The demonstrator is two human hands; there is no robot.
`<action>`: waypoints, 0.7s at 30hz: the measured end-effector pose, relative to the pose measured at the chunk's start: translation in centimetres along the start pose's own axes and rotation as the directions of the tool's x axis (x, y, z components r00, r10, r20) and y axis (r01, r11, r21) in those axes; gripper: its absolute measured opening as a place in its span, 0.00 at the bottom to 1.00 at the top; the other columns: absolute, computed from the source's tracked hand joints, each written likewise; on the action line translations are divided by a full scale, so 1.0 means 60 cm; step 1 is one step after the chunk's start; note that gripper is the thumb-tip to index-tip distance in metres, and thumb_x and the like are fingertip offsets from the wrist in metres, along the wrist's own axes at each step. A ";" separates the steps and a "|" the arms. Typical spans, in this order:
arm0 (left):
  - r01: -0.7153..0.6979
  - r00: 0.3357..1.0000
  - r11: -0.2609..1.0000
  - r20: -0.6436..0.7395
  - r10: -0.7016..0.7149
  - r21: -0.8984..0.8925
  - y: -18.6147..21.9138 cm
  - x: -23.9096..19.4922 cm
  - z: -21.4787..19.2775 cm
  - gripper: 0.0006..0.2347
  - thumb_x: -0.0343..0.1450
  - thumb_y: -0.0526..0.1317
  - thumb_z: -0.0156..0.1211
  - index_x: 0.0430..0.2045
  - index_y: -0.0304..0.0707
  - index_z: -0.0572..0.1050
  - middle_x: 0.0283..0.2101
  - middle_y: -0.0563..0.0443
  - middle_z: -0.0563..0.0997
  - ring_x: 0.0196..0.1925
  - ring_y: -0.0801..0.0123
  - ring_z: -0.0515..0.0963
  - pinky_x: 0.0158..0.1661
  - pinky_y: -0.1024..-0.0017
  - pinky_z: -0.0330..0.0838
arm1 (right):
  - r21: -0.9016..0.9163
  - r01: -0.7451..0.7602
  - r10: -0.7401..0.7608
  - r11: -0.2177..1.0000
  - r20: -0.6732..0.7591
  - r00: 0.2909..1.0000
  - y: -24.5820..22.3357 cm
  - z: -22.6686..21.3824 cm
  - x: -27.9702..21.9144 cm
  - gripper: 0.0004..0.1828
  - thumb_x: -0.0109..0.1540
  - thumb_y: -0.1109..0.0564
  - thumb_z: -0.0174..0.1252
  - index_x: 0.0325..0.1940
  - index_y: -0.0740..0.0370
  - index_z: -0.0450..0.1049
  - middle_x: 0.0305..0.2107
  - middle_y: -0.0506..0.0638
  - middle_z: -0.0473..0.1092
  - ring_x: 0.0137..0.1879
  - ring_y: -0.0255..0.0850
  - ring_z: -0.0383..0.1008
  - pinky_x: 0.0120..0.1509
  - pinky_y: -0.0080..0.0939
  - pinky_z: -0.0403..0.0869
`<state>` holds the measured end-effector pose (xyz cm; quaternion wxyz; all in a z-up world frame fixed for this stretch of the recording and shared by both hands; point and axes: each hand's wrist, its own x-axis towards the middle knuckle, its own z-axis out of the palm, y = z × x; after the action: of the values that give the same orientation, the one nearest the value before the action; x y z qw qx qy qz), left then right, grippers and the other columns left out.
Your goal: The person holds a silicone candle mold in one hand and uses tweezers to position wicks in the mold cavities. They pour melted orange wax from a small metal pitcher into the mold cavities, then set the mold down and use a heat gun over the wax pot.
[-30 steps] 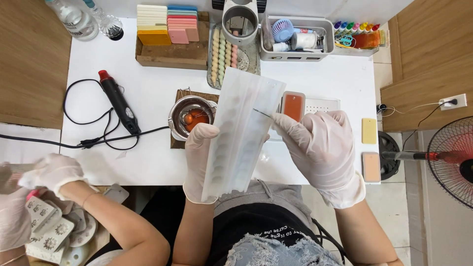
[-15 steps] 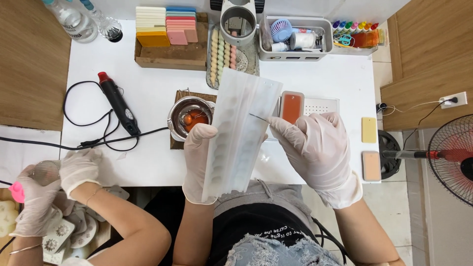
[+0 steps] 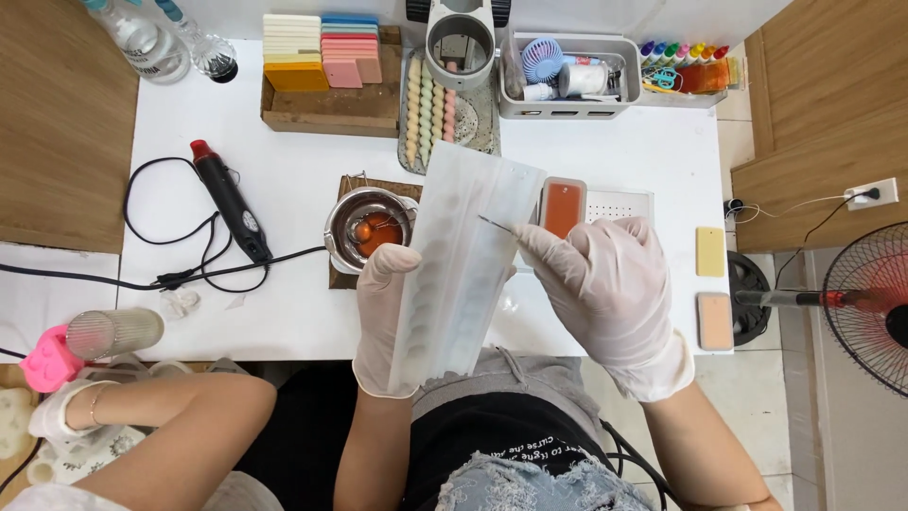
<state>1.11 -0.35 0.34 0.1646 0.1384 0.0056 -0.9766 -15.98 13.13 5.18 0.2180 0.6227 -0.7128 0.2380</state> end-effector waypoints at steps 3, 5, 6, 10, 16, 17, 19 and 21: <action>0.007 1.000 1.000 -0.006 -0.007 0.003 -0.001 -0.002 -0.015 0.26 0.65 0.39 0.55 0.58 0.19 0.68 0.49 0.30 0.80 0.46 0.52 0.84 0.48 0.65 0.82 | 0.045 -0.020 0.017 0.999 0.065 0.998 0.007 0.002 -0.004 0.19 0.60 0.59 0.72 0.55 0.50 0.80 0.22 0.43 0.58 0.29 0.40 0.61 0.40 0.44 0.60; 0.071 0.963 0.969 0.271 -0.004 -0.238 -0.001 -0.003 -0.049 0.23 0.75 0.35 0.50 0.63 0.11 0.65 0.54 0.24 0.79 0.51 0.47 0.83 0.52 0.60 0.81 | 0.048 -0.059 0.059 0.997 0.005 0.998 0.016 0.003 -0.001 0.19 0.67 0.59 0.71 0.61 0.50 0.78 0.27 0.42 0.60 0.32 0.40 0.62 0.45 0.42 0.62; 0.070 0.963 0.969 0.271 -0.004 -0.236 0.000 -0.004 -0.037 0.23 0.75 0.35 0.50 0.63 0.11 0.65 0.54 0.24 0.79 0.51 0.47 0.83 0.52 0.60 0.81 | 0.048 -0.060 0.060 0.997 0.003 0.998 0.011 0.002 0.002 0.19 0.67 0.59 0.71 0.61 0.50 0.78 0.27 0.42 0.60 0.32 0.40 0.62 0.45 0.42 0.62; -0.007 0.993 0.997 0.120 0.016 -0.076 0.005 0.001 -0.004 0.28 0.67 0.36 0.53 0.62 0.11 0.63 0.53 0.23 0.77 0.51 0.43 0.82 0.56 0.56 0.81 | 0.028 -0.037 0.037 0.999 -0.001 0.999 0.005 -0.002 0.011 0.18 0.64 0.58 0.72 0.58 0.50 0.80 0.23 0.42 0.58 0.29 0.40 0.59 0.42 0.43 0.59; 0.096 0.974 0.984 0.217 -0.063 -0.148 0.008 -0.003 -0.008 0.31 0.69 0.37 0.52 0.67 0.15 0.58 0.59 0.21 0.73 0.57 0.38 0.80 0.58 0.55 0.77 | 0.017 -0.114 0.114 0.993 -0.038 0.993 0.014 -0.010 0.006 0.17 0.66 0.60 0.72 0.58 0.50 0.80 0.23 0.42 0.57 0.31 0.38 0.60 0.43 0.43 0.56; 0.096 0.965 0.975 0.258 -0.042 -0.202 0.005 -0.003 -0.019 0.31 0.71 0.36 0.51 0.70 0.14 0.57 0.61 0.20 0.72 0.59 0.39 0.79 0.60 0.54 0.76 | 0.030 -0.111 0.112 0.993 -0.051 0.992 0.016 -0.011 0.002 0.16 0.67 0.61 0.72 0.58 0.50 0.80 0.24 0.42 0.57 0.32 0.38 0.61 0.44 0.43 0.55; 0.102 0.972 0.974 0.230 -0.054 -0.204 0.004 -0.006 -0.001 0.30 0.70 0.37 0.51 0.69 0.16 0.57 0.61 0.22 0.73 0.59 0.40 0.78 0.60 0.53 0.76 | 0.009 -0.110 0.110 0.994 -0.038 0.993 0.018 -0.011 0.003 0.17 0.66 0.61 0.72 0.58 0.50 0.80 0.24 0.42 0.57 0.32 0.38 0.61 0.44 0.43 0.56; 0.106 0.978 0.973 0.199 -0.065 -0.206 0.005 -0.008 0.003 0.30 0.69 0.37 0.52 0.68 0.19 0.58 0.60 0.24 0.74 0.59 0.41 0.78 0.61 0.53 0.76 | -0.008 -0.110 0.109 0.994 -0.024 0.994 0.018 -0.010 0.002 0.18 0.66 0.61 0.72 0.58 0.49 0.80 0.25 0.42 0.57 0.32 0.38 0.61 0.44 0.43 0.57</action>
<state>1.58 -0.50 0.67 0.1360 0.0249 0.1016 -0.9852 -17.06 13.52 5.63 0.2159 0.5788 -0.7444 0.2533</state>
